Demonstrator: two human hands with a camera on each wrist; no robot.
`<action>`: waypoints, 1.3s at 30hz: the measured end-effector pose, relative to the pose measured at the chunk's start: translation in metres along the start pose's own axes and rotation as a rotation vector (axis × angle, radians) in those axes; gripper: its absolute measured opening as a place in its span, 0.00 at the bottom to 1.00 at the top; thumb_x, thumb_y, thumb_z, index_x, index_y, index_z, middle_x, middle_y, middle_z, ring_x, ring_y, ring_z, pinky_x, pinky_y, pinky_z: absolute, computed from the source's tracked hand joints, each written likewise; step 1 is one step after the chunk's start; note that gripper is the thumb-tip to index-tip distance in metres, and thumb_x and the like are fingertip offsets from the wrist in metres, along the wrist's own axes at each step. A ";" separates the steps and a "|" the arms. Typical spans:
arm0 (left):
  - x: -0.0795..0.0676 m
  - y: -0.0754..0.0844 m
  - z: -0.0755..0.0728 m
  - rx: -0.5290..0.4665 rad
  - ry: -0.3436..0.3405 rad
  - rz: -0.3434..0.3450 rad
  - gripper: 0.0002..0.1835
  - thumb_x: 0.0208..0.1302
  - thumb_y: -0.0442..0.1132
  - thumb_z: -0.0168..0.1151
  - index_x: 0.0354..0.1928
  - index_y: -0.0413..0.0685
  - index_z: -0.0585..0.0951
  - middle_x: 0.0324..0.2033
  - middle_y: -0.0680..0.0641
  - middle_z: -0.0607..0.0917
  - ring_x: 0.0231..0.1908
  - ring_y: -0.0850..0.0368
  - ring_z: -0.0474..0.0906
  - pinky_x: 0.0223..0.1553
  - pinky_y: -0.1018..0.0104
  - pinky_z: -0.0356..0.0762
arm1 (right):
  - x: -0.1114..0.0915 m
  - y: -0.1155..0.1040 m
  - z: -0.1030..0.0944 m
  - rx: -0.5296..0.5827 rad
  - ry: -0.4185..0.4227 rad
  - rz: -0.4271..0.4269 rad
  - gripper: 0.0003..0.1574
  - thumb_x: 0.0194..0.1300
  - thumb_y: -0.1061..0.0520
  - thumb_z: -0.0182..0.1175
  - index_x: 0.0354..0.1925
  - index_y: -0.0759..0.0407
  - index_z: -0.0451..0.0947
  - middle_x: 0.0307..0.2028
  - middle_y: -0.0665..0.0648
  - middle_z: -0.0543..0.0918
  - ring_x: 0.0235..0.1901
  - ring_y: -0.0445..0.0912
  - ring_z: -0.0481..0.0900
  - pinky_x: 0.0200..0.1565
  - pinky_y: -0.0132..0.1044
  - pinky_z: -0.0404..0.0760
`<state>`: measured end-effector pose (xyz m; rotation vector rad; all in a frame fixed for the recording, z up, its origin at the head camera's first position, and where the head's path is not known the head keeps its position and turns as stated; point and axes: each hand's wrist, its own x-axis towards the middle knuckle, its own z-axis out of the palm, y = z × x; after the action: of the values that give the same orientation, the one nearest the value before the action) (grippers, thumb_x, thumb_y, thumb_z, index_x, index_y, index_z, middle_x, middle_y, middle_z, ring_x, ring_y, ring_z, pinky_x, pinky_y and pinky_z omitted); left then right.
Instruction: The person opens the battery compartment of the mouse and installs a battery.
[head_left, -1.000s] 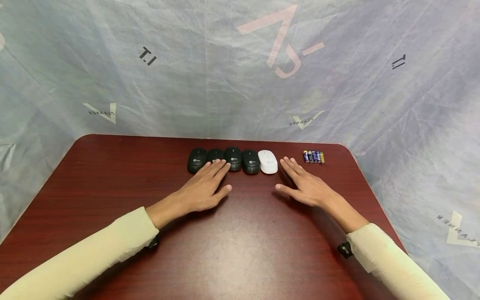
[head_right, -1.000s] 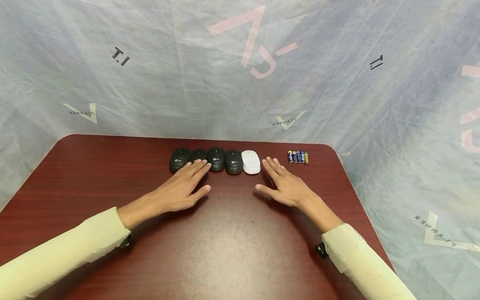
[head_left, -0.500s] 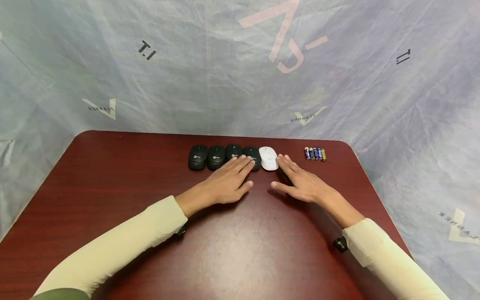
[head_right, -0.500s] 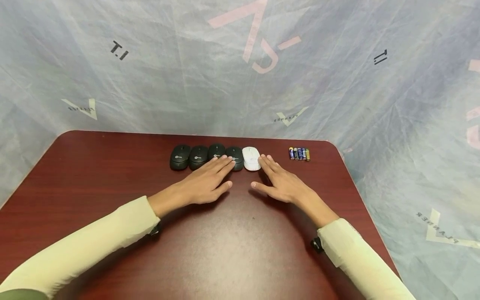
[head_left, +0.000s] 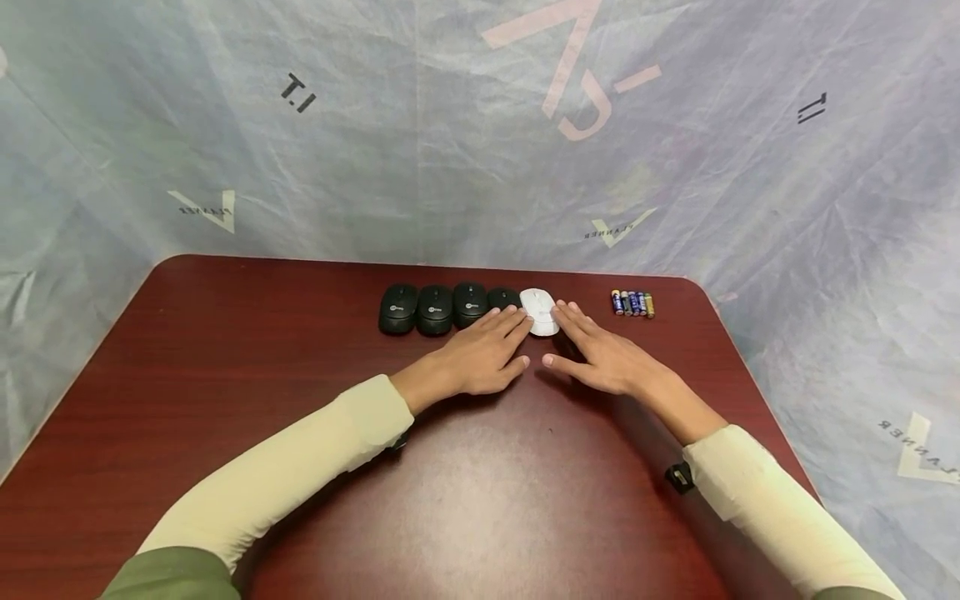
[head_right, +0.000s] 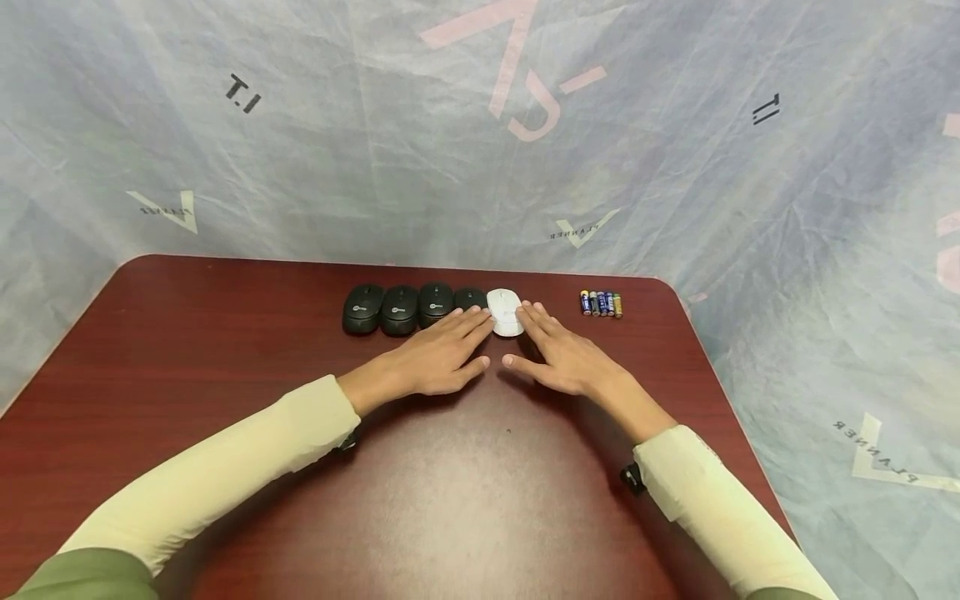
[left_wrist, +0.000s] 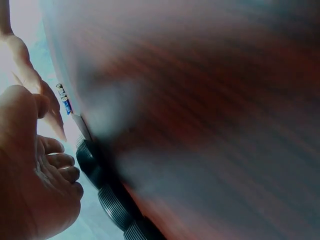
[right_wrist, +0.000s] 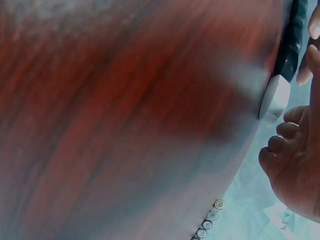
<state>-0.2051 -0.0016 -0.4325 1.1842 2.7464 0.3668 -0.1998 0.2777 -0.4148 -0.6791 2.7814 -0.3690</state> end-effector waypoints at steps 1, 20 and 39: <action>0.002 0.001 0.001 0.009 -0.004 -0.002 0.40 0.92 0.58 0.41 0.91 0.41 0.54 0.91 0.38 0.55 0.93 0.43 0.46 0.95 0.50 0.39 | 0.001 0.000 -0.001 -0.001 0.002 0.000 0.62 0.83 0.22 0.53 0.94 0.49 0.41 0.94 0.59 0.43 0.93 0.59 0.44 0.89 0.66 0.61; 0.011 0.016 -0.010 0.082 -0.063 -0.059 0.41 0.92 0.58 0.43 0.92 0.41 0.53 0.92 0.41 0.51 0.93 0.47 0.38 0.95 0.52 0.34 | 0.013 0.000 -0.007 -0.016 -0.030 -0.017 0.62 0.83 0.21 0.52 0.94 0.47 0.40 0.93 0.60 0.43 0.92 0.60 0.47 0.89 0.65 0.60; 0.015 0.017 0.006 0.047 -0.077 -0.003 0.41 0.90 0.58 0.45 0.92 0.43 0.53 0.92 0.42 0.52 0.93 0.48 0.41 0.95 0.54 0.36 | -0.009 -0.004 -0.006 0.012 -0.092 0.005 0.57 0.88 0.26 0.48 0.94 0.50 0.39 0.94 0.60 0.41 0.93 0.59 0.46 0.88 0.67 0.61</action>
<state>-0.2019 0.0215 -0.4343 1.1790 2.7047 0.2514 -0.1920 0.2793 -0.4065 -0.6684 2.6921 -0.3444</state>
